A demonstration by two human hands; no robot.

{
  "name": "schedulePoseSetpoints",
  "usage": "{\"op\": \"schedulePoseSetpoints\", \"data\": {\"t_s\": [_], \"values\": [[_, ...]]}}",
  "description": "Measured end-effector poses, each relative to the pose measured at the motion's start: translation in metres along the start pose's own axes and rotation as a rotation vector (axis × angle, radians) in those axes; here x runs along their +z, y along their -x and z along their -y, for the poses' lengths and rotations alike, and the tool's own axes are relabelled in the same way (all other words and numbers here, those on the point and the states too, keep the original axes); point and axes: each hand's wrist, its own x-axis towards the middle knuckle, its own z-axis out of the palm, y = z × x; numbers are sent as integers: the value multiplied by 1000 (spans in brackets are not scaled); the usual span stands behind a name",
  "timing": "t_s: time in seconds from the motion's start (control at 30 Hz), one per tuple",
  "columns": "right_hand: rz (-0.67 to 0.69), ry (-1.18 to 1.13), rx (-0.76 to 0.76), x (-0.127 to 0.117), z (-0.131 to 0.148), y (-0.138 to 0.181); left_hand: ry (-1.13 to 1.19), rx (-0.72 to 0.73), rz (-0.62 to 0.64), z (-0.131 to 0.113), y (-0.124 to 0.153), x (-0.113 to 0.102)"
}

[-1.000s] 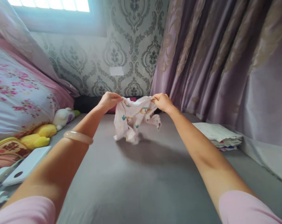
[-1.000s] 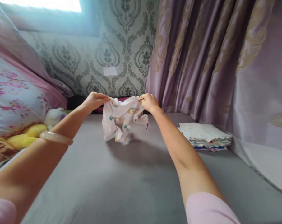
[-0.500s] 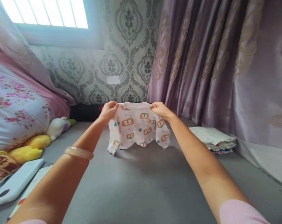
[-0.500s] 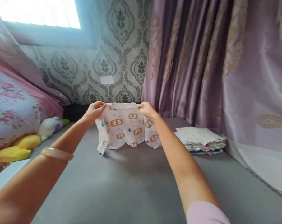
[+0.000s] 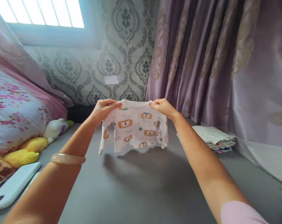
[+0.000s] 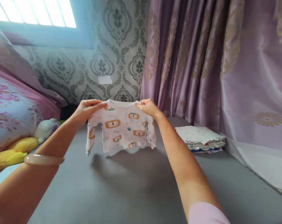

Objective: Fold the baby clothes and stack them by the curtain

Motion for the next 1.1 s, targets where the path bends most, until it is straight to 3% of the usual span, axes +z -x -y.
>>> {"op": "schedulePoseSetpoints", "data": {"t_s": [0.07,0.17,0.23,0.37,0.5,0.73,0.93,1.1], "values": [[25,-99,-9,-3,3,-1,47,55,-19,-4,-3,-1],[193,-28,66,-6,1,-4,-91,0,170,1,-8,-2],[261,43,82,-5,-1,-4,-175,-34,221,8,-10,-2],[272,-39,69,-1,-6,-5,-48,-23,107,19,-13,-2],[231,0,77,2,-12,-8,-213,-15,126,33,-13,-1],[190,163,-34,-3,-29,-15,-278,89,-47,52,-17,-1],[-104,349,-152,6,-36,-16,-410,246,-214,53,-20,-5],[-277,559,-247,16,-23,-3,-514,341,-305,36,-6,-6]]}}
